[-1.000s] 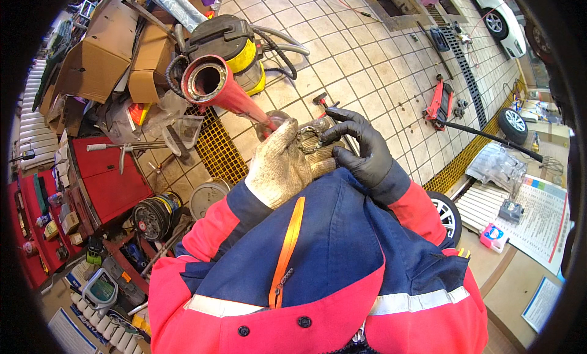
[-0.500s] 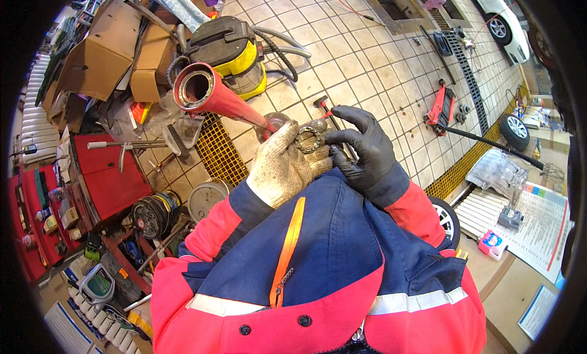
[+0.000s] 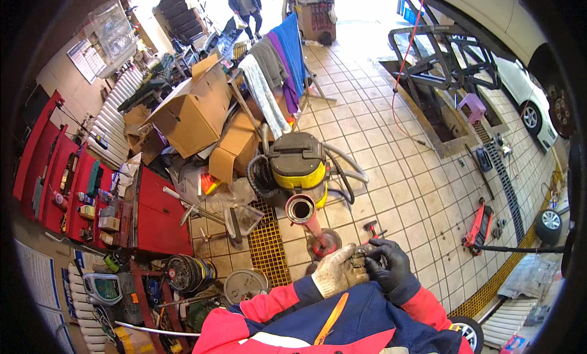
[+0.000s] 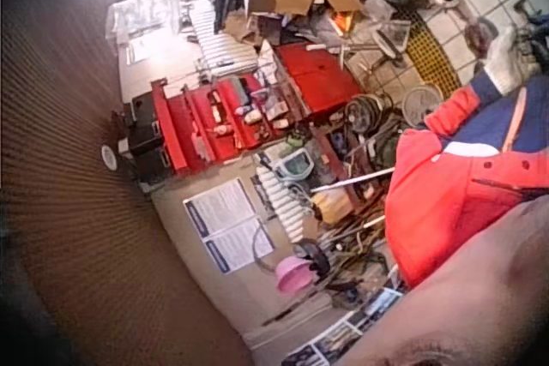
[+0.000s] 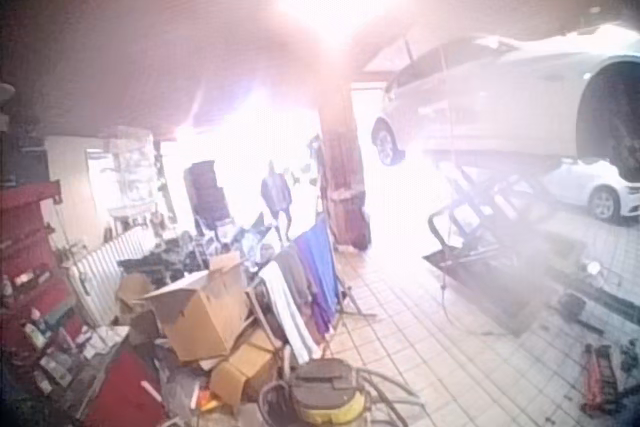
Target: The person sits on the floor and uses a thin metal rod to scrape and clean a small circular mechanical part. They then stand, walk to a vacuum cleaner, and use the vacuum hose to blow air into the part to remove debris.
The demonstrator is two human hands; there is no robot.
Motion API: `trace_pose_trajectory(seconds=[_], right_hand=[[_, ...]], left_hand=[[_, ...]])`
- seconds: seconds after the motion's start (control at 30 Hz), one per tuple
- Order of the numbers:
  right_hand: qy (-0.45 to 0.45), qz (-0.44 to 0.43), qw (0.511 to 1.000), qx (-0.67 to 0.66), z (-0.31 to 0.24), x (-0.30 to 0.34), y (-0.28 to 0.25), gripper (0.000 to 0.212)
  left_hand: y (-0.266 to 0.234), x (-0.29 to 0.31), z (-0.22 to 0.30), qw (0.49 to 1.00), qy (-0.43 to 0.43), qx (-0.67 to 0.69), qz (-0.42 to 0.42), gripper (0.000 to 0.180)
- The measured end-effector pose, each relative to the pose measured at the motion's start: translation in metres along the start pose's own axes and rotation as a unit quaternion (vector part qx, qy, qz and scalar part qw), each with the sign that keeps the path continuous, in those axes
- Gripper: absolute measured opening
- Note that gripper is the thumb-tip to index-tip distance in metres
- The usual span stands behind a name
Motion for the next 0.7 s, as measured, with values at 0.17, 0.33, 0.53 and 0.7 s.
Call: trace_pose_trajectory(seconds=[0.17,0.33,0.53,0.7], right_hand=[[-0.023,-0.009,1.0,0.008,0.011,0.005,0.002,0.026],[0.032,-0.022,0.996,-0.076,0.018,0.003,0.006,0.044],[0.073,-0.015,0.988,-0.138,0.031,0.008,0.014,0.037],[0.119,-0.03,0.962,-0.245,0.037,0.009,0.02,0.033]], left_hand=[[-0.003,0.0,-0.004,0.999,-0.009,0.019,-0.029,0.046],[-0.006,0.002,-0.002,1.0,0.002,-0.002,0.001,0.045],[-0.009,0.002,-0.001,0.999,0.001,0.034,-0.043,0.042],[-0.009,0.01,-0.001,0.999,0.012,0.023,0.024,0.048]])
Point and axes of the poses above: each hand's wrist, its own x-axis away from the middle knuckle, its own y-axis out of the palm, z = x × y, the point moved 3 cm from there along -x, towards the middle knuckle, and after that the axes turned 8 degrees about -x, right-handed, at the moved point
